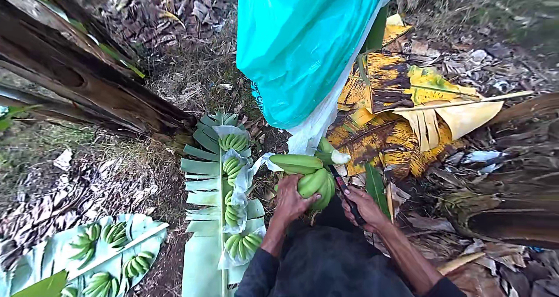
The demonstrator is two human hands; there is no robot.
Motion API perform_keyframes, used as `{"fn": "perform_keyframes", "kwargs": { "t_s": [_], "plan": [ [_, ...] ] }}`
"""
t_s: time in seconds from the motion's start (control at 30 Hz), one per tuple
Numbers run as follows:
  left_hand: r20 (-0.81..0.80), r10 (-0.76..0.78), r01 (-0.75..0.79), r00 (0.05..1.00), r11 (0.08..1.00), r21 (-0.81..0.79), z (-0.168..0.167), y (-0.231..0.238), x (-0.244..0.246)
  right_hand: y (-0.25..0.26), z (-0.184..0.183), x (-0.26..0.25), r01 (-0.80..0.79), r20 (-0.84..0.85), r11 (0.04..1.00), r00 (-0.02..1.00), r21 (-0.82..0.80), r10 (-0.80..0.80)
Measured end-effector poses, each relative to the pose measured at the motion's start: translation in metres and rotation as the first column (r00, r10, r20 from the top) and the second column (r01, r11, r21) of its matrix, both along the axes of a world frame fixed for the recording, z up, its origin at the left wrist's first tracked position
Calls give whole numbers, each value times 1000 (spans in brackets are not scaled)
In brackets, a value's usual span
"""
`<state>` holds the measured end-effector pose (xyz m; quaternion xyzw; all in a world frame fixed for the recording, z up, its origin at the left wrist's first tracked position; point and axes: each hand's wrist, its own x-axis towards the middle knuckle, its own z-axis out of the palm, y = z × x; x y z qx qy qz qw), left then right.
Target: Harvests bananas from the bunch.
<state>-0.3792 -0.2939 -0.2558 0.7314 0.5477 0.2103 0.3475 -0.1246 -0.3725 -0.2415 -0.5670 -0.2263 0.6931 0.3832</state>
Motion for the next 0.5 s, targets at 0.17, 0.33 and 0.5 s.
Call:
{"fn": "perform_keyframes", "kwargs": {
  "t_s": [0.17,0.33,0.5],
  "plan": [
    [11,-59,59,998,997,-43,-9,29,29,2,16,-7,227,-230,970,943,-92,-242],
    [-42,-144,144,989,989,18,-21,48,69,-7,41,8,325,-283,933,890,-156,-357],
    [-101,-245,254,964,964,80,-38,60,94,-12,106,20,448,-411,882,783,-148,-467]
  ]
}}
